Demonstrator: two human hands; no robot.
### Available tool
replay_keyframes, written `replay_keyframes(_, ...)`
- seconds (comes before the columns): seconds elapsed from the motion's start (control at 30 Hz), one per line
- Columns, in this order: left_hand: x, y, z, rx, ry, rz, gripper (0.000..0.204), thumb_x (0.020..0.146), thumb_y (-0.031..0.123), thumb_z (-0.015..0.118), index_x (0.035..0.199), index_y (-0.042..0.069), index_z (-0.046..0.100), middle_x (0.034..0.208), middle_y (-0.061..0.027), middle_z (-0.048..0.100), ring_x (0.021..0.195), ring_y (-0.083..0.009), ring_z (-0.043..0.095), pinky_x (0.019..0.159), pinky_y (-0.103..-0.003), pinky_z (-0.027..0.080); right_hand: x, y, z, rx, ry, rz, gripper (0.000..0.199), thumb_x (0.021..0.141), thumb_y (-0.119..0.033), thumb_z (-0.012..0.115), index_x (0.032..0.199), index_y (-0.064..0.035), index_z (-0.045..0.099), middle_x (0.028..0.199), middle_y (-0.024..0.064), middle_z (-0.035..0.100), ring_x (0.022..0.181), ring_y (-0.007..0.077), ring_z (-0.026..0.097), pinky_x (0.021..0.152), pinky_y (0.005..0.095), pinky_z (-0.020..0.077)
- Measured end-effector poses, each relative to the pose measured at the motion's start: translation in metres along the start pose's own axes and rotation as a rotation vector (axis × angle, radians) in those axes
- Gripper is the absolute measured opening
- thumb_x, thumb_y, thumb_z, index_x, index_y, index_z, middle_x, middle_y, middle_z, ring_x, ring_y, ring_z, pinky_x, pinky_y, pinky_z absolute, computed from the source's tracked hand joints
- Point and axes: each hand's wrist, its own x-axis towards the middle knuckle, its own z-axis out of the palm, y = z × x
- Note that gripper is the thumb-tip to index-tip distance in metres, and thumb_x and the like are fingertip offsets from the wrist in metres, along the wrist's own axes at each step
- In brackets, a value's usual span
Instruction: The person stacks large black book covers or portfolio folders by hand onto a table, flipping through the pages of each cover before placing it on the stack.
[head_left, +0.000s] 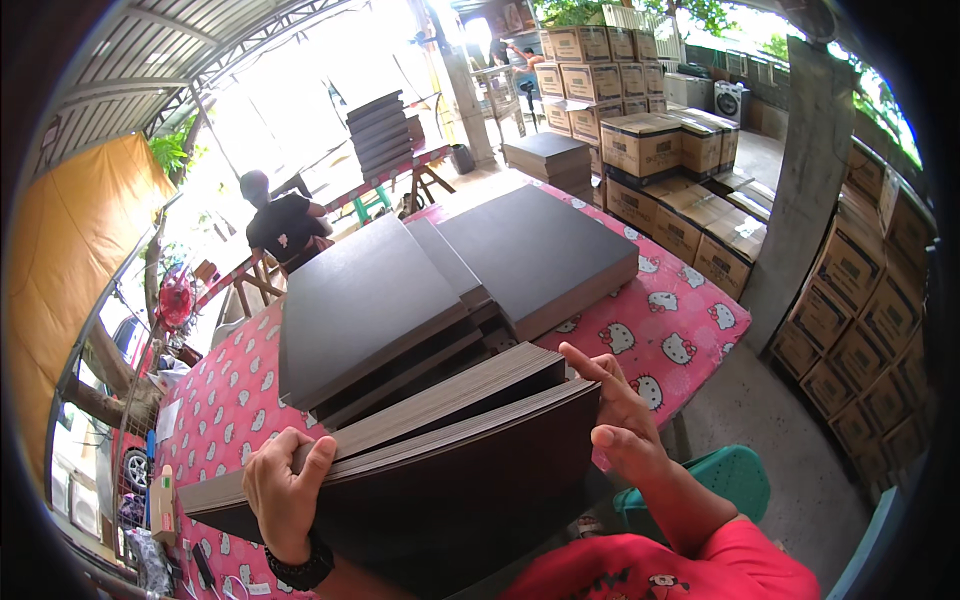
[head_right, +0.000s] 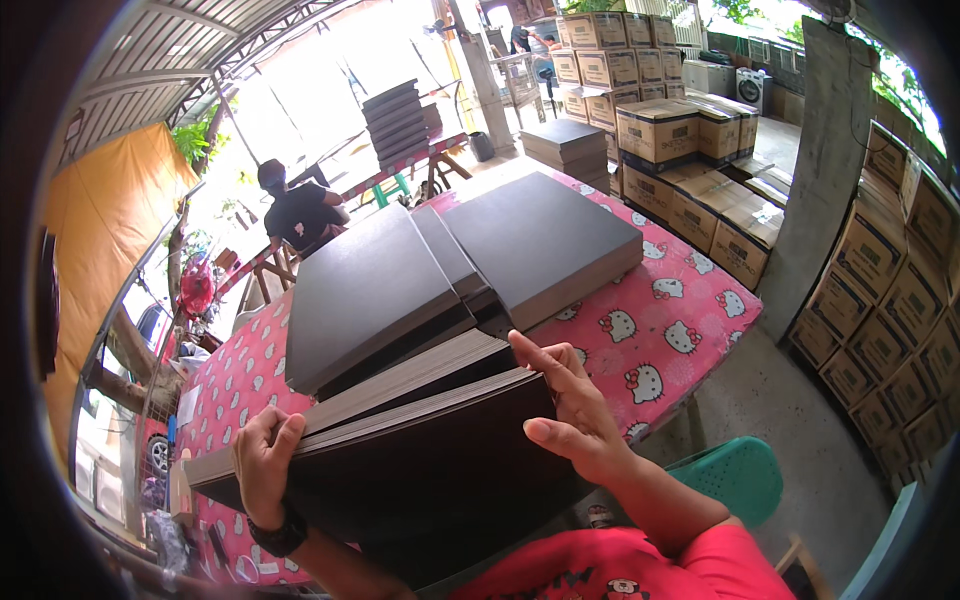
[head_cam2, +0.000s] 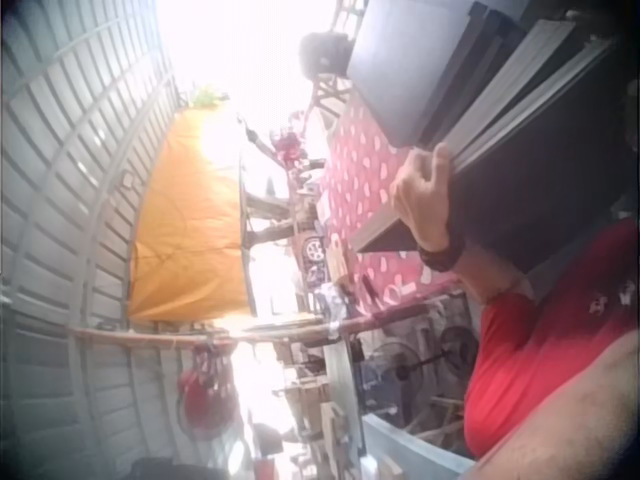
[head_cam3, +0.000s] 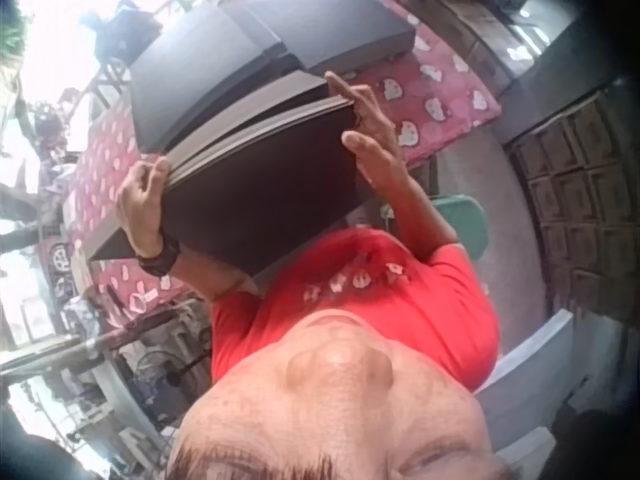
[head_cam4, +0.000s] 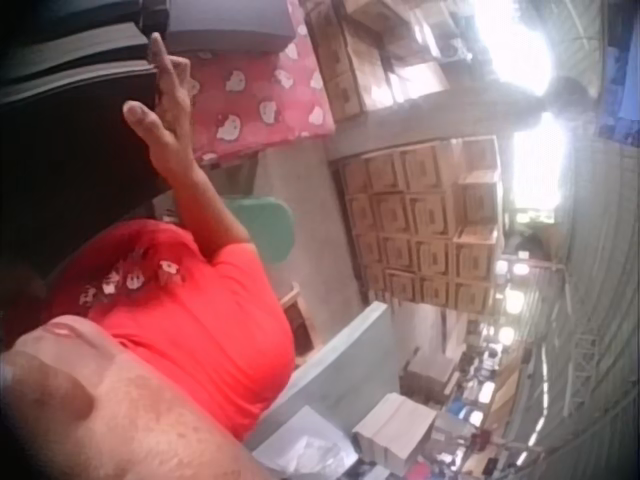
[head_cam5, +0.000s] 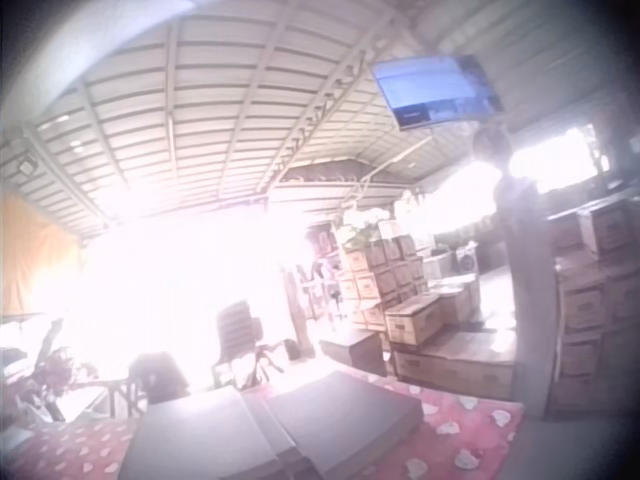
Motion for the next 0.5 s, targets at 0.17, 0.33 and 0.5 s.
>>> replay_keyframes(0.17, -0.0009, -0.0005, -0.0006, -0.010, 0.004, 0.003, 0.049, 0.076, 0.049, 0.059, 0.066, 0.001, 0.057, 0.062, -0.0149, 0.054, 0.063, -0.0323, 0.053, 0.067, -0.040, 0.038, -0.0023, 0.0016, -0.0012, -0.080, -0.011, -0.034, 0.074, 0.077, -0.030, 0.063, 0.136, 0.0057, 0.035, 0.107, 0.0071, 0.035, 0.105, 0.0171, 0.033, 0.097, 0.0262, 0.0203)
replay_keyframes(0.33, -0.0004, -0.0002, 0.0006, -0.029, 0.013, 0.004, 0.050, 0.075, 0.050, 0.059, 0.066, 0.001, 0.057, 0.061, -0.0152, 0.054, 0.062, -0.0320, 0.053, 0.065, -0.040, 0.038, -0.0048, 0.0009, -0.0054, -0.175, -0.019, -0.057, 0.070, 0.076, -0.026, 0.063, 0.134, 0.0054, 0.038, 0.109, 0.0072, 0.035, 0.106, 0.0162, 0.035, 0.097, 0.0260, 0.0235)
replay_keyframes(0.5, 0.0000, -0.0004, 0.0002, -0.013, 0.014, 0.015, 0.051, 0.075, 0.051, 0.059, 0.066, 0.001, 0.057, 0.061, -0.0151, 0.054, 0.062, -0.0318, 0.053, 0.065, -0.039, 0.039, -0.0038, 0.0027, 0.0009, 0.064, 0.015, 0.017, 0.068, 0.077, -0.026, 0.064, 0.131, 0.0029, 0.037, 0.114, 0.0073, 0.036, 0.110, 0.0158, 0.039, 0.096, 0.0288, 0.0313)
